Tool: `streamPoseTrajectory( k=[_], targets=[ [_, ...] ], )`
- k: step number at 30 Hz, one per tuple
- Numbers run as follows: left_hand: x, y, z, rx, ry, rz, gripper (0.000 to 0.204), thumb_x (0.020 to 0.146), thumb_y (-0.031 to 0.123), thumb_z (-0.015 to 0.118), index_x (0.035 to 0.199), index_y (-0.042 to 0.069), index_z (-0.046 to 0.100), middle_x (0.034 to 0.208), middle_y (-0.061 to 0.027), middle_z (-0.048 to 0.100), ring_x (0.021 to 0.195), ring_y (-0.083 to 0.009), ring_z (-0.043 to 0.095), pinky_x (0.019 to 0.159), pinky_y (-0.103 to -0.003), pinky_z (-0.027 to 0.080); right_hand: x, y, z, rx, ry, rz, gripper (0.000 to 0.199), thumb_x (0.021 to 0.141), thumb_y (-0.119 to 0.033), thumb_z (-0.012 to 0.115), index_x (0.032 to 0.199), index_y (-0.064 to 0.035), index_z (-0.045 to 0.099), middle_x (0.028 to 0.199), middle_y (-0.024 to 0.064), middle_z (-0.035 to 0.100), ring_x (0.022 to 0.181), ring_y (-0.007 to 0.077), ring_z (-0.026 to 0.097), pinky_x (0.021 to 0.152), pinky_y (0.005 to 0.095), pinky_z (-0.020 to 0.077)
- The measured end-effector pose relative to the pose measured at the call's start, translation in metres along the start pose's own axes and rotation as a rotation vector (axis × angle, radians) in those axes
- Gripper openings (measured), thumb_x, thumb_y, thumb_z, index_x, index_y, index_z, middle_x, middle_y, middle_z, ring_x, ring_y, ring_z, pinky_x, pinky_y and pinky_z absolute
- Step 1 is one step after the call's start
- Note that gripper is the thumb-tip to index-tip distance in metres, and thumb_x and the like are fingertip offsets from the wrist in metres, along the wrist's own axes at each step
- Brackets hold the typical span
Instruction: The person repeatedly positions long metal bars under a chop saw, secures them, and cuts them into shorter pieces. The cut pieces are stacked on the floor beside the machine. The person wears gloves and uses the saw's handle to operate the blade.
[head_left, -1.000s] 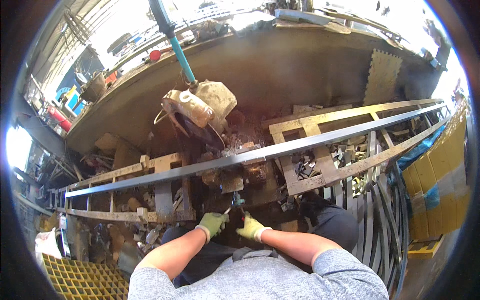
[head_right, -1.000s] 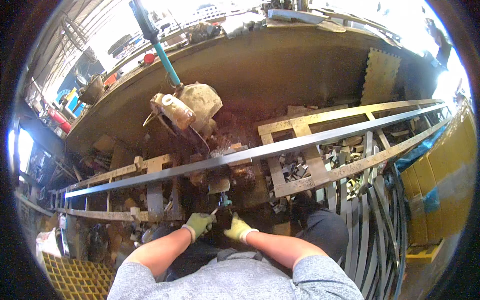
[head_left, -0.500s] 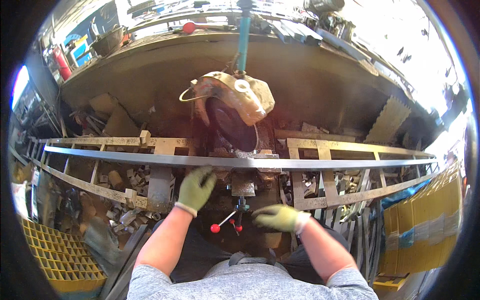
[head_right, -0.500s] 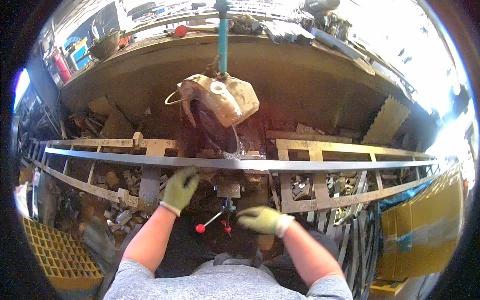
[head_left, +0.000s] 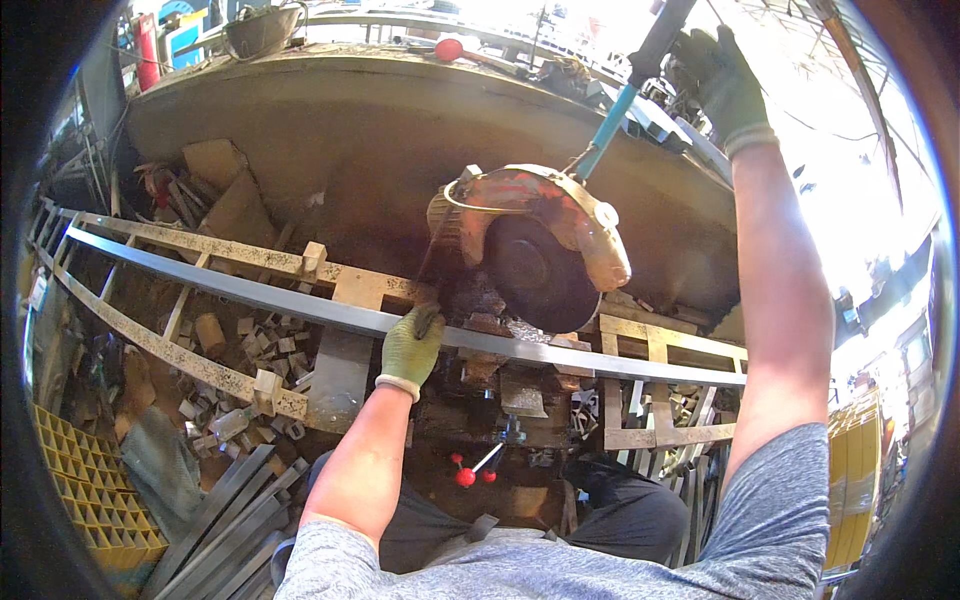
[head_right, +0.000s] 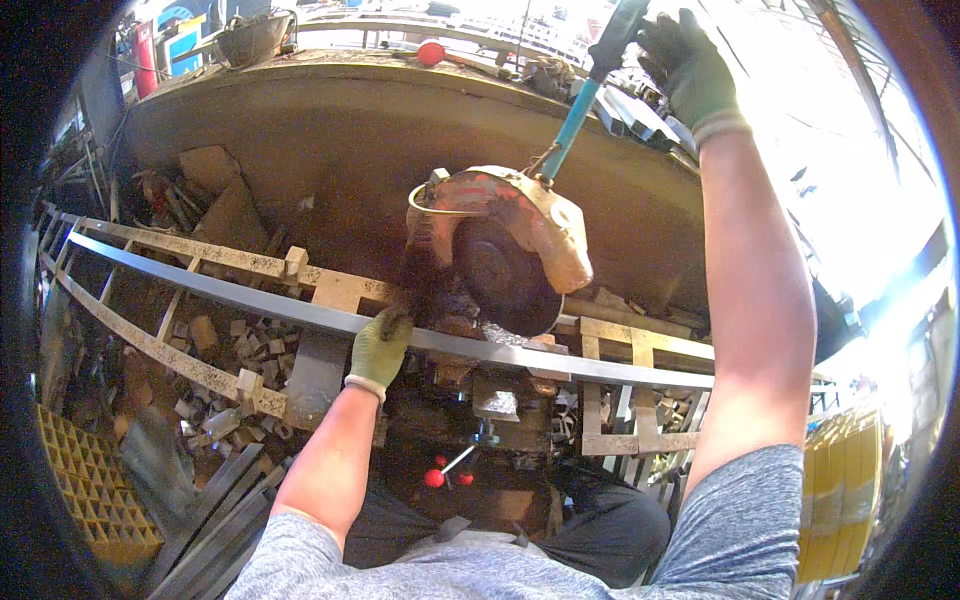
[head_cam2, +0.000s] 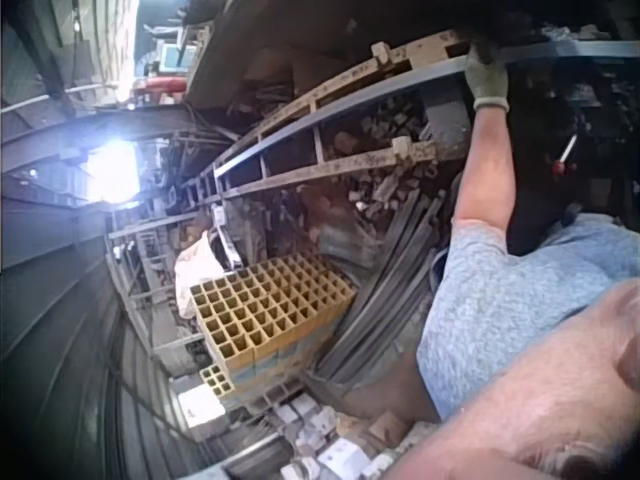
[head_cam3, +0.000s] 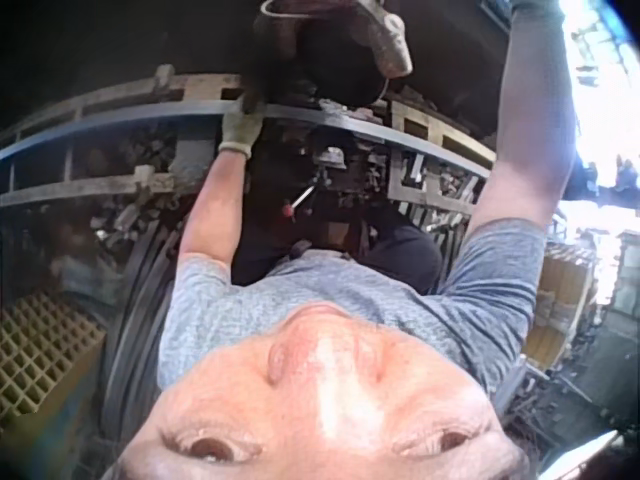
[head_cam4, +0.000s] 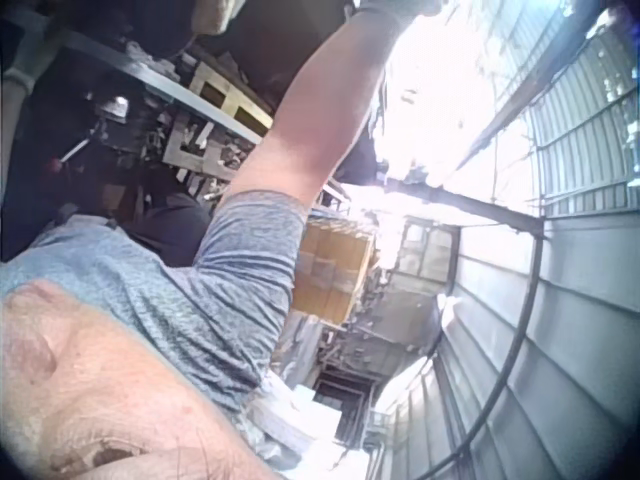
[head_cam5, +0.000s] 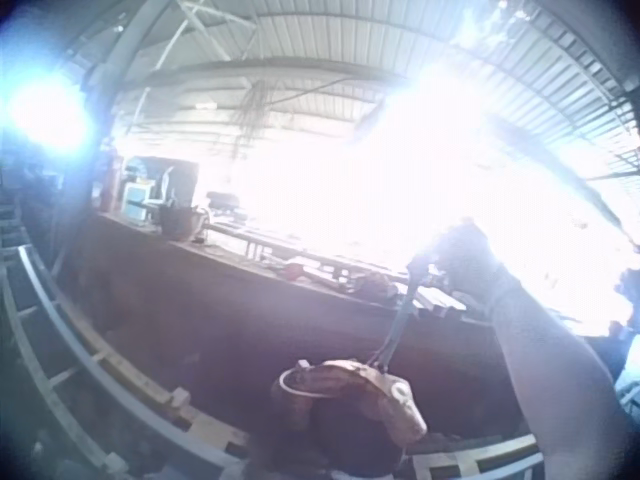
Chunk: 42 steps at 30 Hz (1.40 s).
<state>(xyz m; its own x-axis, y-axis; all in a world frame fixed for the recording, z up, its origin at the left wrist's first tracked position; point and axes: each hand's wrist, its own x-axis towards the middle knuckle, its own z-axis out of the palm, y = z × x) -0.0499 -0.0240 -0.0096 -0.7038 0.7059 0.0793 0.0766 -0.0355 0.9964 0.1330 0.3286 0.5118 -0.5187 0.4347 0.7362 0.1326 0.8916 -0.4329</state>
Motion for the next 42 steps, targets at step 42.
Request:
streamPoseTrajectory(
  k=[42],
  targets=[
    [-0.003, 0.000, 0.008, 0.332, 0.035, 0.136, 0.037, 0.112, 0.028, 0.081, 0.142, 0.007, 0.083, 0.133, -0.0204, 0.086, 0.124, -0.0329, 0.083, 0.109, -0.042, 0.063, -0.046, 0.031, -0.081, 0.670, 0.059, -0.166, 0.021, 0.121, -0.024, 0.054, 0.108, -0.0153, 0.068, 0.087, 0.0011, 0.065, 0.082, 0.0199, 0.068, 0.073, 0.0373, 0.0569]
  ],
)
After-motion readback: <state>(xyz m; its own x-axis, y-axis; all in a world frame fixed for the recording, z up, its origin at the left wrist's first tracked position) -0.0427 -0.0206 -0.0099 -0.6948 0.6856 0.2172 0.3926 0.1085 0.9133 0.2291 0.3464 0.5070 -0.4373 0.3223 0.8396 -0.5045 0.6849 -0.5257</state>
